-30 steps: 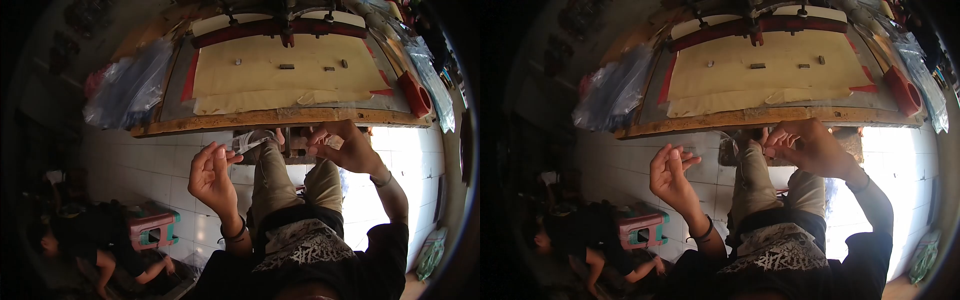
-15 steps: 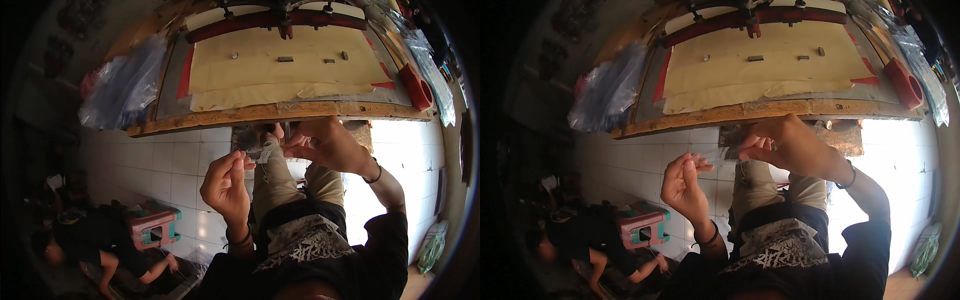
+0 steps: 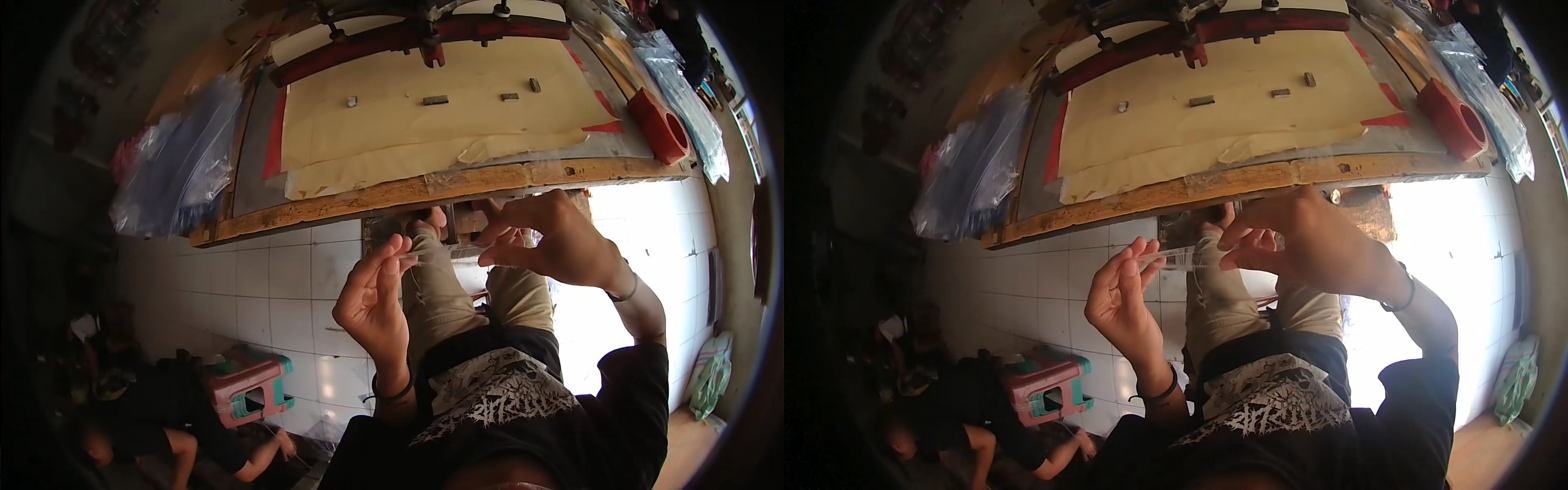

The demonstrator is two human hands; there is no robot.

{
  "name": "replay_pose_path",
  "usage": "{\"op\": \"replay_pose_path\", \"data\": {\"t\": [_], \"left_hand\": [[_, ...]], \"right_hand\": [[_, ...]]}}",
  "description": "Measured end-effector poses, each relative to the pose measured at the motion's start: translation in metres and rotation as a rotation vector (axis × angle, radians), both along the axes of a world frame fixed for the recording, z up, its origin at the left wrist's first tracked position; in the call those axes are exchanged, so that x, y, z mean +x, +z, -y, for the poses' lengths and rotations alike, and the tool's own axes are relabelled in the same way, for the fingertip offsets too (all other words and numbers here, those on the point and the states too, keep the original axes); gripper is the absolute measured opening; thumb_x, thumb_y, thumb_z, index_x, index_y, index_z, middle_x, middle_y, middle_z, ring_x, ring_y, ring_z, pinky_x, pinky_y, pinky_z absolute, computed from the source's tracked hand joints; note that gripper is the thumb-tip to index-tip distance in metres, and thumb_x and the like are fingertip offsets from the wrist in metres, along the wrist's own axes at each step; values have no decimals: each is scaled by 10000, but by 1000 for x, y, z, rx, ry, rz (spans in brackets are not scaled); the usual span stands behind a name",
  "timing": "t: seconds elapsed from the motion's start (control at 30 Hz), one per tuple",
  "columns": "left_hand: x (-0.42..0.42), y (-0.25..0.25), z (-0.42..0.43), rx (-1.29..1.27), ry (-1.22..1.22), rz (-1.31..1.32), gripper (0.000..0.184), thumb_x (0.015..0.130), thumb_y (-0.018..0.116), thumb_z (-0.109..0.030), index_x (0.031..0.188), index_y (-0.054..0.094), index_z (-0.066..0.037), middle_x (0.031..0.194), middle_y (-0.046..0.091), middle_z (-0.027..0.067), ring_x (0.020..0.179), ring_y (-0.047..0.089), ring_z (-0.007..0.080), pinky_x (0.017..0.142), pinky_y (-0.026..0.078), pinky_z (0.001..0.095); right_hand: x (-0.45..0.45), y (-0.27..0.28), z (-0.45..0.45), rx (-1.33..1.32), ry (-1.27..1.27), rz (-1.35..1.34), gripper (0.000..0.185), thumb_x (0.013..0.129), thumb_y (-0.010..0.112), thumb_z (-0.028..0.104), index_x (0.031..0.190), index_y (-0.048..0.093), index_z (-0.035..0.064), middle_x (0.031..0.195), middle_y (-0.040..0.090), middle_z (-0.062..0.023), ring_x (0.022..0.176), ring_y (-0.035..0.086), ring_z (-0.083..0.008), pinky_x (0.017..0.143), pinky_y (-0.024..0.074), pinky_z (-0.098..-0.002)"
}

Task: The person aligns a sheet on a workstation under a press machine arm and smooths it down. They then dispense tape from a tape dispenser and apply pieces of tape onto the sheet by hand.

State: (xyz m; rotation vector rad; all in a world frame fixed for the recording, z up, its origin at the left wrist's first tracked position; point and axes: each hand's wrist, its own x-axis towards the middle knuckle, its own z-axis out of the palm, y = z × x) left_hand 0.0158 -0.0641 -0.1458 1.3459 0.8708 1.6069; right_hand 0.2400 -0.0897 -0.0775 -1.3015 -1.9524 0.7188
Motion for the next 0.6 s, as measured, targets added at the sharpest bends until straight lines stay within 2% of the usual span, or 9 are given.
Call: {"op": "replay_pose_path", "data": {"t": [0.07, 0.13, 0.2, 0.27, 0.3, 0.4, 0.43, 0.53, 0.6], "left_hand": [[4, -3, -5, 81, 63, -5, 163, 994, 556, -29, 1073, 652, 77, 1100, 686, 249, 954, 718, 352, 881, 613, 498], [-1, 1, -14, 181, 105, -107, 156, 984, 576, -22, 1063, 669, 76, 1104, 694, 221, 927, 724, 312, 881, 604, 449], [-5, 7, -18, 139, 83, -145, 148, 969, 601, -11, 1058, 686, 71, 1103, 703, 196, 899, 723, 264, 851, 589, 386], [-9, 15, -17, -52, -15, -122, 145, 950, 629, 3, 1059, 704, 62, 1099, 712, 173, 869, 713, 207, 791, 569, 309], [-8, 12, -27, -42, -37, -93, 182, 912, 688, 5, 1087, 717, 46, 1038, 729, 135, 814, 679, 132, 726, 500, 244], [-2, 11, -61, 104, 69, -421, 153, 871, 759, -53, 1017, 749, -11, 884, 712, 56, 758, 615, 102, 681, 491, 258], [3, 7, -72, 143, 103, -431, 179, 859, 783, -105, 1017, 750, -29, 800, 696, 28, 689, 526, 108, 623, 416, 271], [8, 0, -95, 175, 110, -521, 194, 852, 792, -138, 1013, 757, -34, 817, 701, 42, 675, 488, 145, 637, 422, 294], [11, 1, -100, 106, 107, -537, 195, 852, 794, -154, 1004, 761, -36, 814, 700, 47, 685, 495, 159, 633, 416, 306]], "right_hand": [[1, 4, -4, -17, 0, -6, 193, 832, 810, 183, 969, 747, 61, 812, 728, -76, 718, 704, -171, 645, 559, -298], [1, 17, -7, -119, -34, -5, 223, 852, 793, 178, 1022, 729, 49, 858, 735, -79, 771, 717, -175, 717, 574, -304], [7, 16, -15, -145, -33, -66, 225, 868, 778, 179, 1033, 721, 37, 875, 738, -86, 788, 722, -180, 745, 575, -309], [12, 18, -27, -218, -40, -68, 187, 894, 739, 153, 1012, 715, 11, 881, 748, -90, 824, 729, -175, 782, 574, -307], [20, 11, -35, -223, -23, -79, 175, 899, 729, 147, 1006, 715, 9, 879, 749, -88, 828, 730, -172, 783, 574, -304], [29, 10, -53, -282, -51, -96, 147, 916, 690, 144, 975, 728, 15, 854, 752, -84, 828, 730, -157, 775, 572, -281], [33, 7, -61, -278, -75, -69, 152, 919, 686, 152, 969, 731, 15, 848, 752, -84, 827, 730, -155, 770, 571, -278], [42, 11, -76, -219, -120, 51, 205, 926, 698, 224, 962, 751, 30, 843, 755, -83, 798, 729, -155, 747, 569, -275], [50, 4, -90, -135, -95, 177, 222, 924, 709, 256, 963, 761, 43, 851, 757, -88, 773, 725, -156, 732, 569, -276]]}}
